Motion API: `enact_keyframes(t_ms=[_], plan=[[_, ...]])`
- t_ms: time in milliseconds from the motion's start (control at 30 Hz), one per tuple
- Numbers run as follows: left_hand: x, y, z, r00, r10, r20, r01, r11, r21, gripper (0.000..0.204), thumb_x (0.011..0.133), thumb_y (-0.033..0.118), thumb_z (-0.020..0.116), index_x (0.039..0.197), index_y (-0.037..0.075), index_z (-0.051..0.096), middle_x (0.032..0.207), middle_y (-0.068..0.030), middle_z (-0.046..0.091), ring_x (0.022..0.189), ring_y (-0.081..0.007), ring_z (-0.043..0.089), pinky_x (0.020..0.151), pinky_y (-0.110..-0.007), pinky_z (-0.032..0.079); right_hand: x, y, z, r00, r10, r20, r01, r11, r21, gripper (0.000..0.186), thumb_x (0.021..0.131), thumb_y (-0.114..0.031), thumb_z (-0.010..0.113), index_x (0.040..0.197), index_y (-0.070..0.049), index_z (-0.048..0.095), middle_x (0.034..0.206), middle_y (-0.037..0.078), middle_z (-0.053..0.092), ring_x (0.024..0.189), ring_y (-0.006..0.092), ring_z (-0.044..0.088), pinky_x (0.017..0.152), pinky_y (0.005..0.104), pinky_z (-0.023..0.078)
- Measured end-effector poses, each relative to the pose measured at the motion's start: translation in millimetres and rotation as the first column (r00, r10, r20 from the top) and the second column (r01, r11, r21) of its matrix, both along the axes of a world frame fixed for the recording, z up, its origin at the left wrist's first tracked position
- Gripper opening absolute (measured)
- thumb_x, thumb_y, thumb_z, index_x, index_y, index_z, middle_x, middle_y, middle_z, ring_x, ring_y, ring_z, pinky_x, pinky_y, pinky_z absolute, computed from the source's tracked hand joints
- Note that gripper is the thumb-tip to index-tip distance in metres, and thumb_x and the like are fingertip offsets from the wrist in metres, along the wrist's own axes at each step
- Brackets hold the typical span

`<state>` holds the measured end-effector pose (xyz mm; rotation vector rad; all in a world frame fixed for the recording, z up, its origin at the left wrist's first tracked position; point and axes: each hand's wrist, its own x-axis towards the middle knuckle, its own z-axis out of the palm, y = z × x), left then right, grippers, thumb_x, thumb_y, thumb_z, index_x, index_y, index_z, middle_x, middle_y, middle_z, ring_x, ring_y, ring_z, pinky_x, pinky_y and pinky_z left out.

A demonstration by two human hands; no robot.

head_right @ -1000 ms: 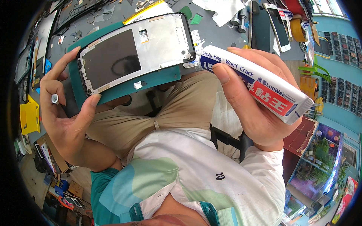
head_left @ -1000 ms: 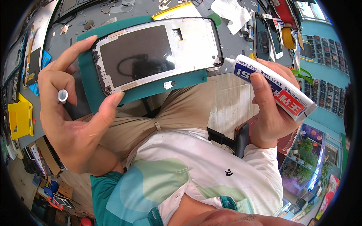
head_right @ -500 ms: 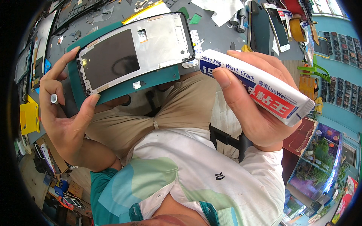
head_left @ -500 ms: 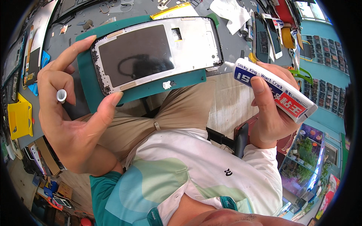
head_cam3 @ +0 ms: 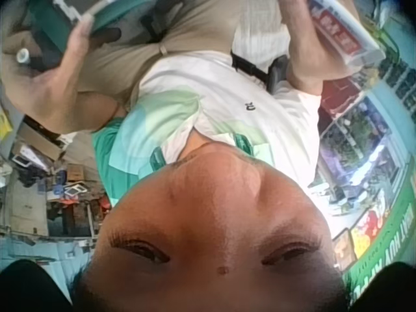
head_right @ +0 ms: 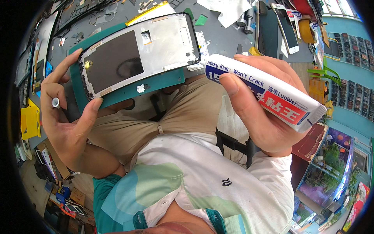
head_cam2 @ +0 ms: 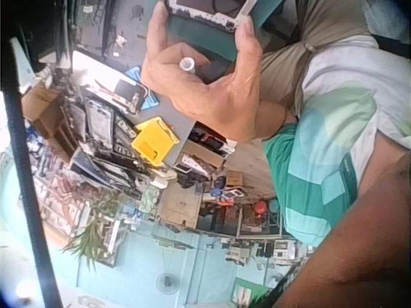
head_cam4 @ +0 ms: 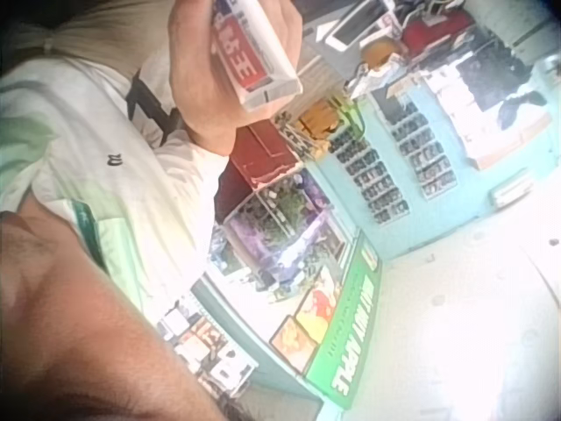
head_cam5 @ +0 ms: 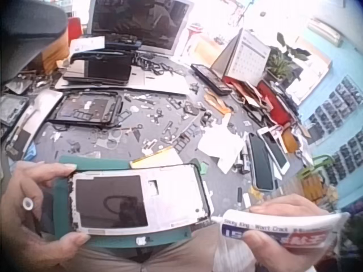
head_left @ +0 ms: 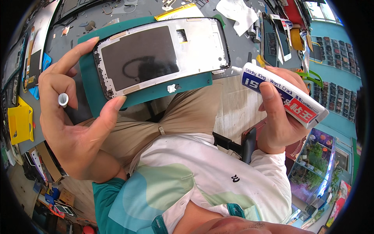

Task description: The person applies adhesive to the edges of a smartphone frame, then aligns and presses a screen assembly onto the frame. They inspect the edges and internal components, handling the device and a tube of adhesive.

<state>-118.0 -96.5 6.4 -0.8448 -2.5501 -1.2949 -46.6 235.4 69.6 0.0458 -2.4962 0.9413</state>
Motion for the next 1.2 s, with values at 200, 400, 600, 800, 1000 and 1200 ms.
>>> enact_keyframes(t_ms=[200,400,600,800,1000,1200], plan=[[-0.1,-0.3,-0.3,1.000,0.002,-0.003,-0.002,1.000,-0.001,0.049,0.087,0.010,0.083,0.096,0.014,0.035,0.150,-0.0293,0.058,0.123,-0.0241,0.053,0.114,-0.041,0.036,-0.9,2.2,0.7,1.000,0.006,-0.002,-0.006,1.000,0.027,0.030,0.083,-0.012,0.088,0.108,0.003,0.079,0.106,0.017,0.078,0.079,0.0155,0.073,0.054,0.0207,0.053],[-1.2,-2.3,-0.8,1.000,-0.013,-0.006,0.013,1.000,-0.006,0.048,0.087,0.009,0.083,0.096,0.013,0.036,0.150,-0.0294,0.058,0.125,-0.0251,0.053,0.115,-0.042,0.036,-3.2,5.5,0.4,0.999,0.023,-0.022,-0.022,0.997,0.068,0.029,0.084,-0.010,0.088,0.107,0.004,0.079,0.106,0.018,0.078,0.079,0.0157,0.073,0.053,0.0209,0.053],[0.0,-0.2,0.0,1.000,0.001,0.000,-0.001,1.000,-0.006,0.047,0.087,0.009,0.082,0.097,0.014,0.036,0.151,-0.0294,0.057,0.125,-0.0256,0.053,0.116,-0.042,0.036,-4.2,5.3,0.6,0.999,0.032,-0.018,-0.031,0.997,0.070,0.028,0.084,-0.009,0.088,0.107,0.004,0.079,0.106,0.019,0.078,0.079,0.0164,0.074,0.052,0.0209,0.053],[0.2,-1.1,-0.4,1.000,-0.002,0.009,0.002,1.000,-0.005,0.048,0.088,0.010,0.083,0.097,0.014,0.036,0.151,-0.0295,0.057,0.126,-0.0249,0.053,0.115,-0.041,0.036,-2.3,3.2,1.9,1.000,0.016,-0.003,-0.016,0.998,0.061,0.029,0.082,-0.010,0.088,0.107,0.004,0.079,0.106,0.019,0.078,0.080,0.0171,0.074,0.053,0.0215,0.054],[-0.4,-0.7,-0.6,1.000,-0.009,-0.013,0.008,1.000,-0.008,0.049,0.087,0.010,0.083,0.098,0.014,0.036,0.150,-0.0302,0.058,0.125,-0.0248,0.054,0.114,-0.041,0.037,-0.2,1.9,-1.2,1.000,0.012,-0.018,-0.011,0.999,0.031,0.030,0.082,-0.011,0.088,0.108,0.003,0.079,0.106,0.017,0.078,0.081,0.0173,0.074,0.058,0.0219,0.055],[-1.3,-0.6,-1.8,1.000,-0.010,-0.027,0.010,1.000,-0.001,0.049,0.087,0.010,0.083,0.097,0.014,0.036,0.150,-0.0310,0.058,0.126,-0.0255,0.055,0.115,-0.041,0.036,2.0,0.6,2.1,1.000,0.010,0.030,-0.011,0.999,0.040,0.030,0.083,-0.010,0.088,0.109,0.002,0.079,0.108,0.017,0.078,0.081,0.0166,0.073,0.058,0.0213,0.054]])
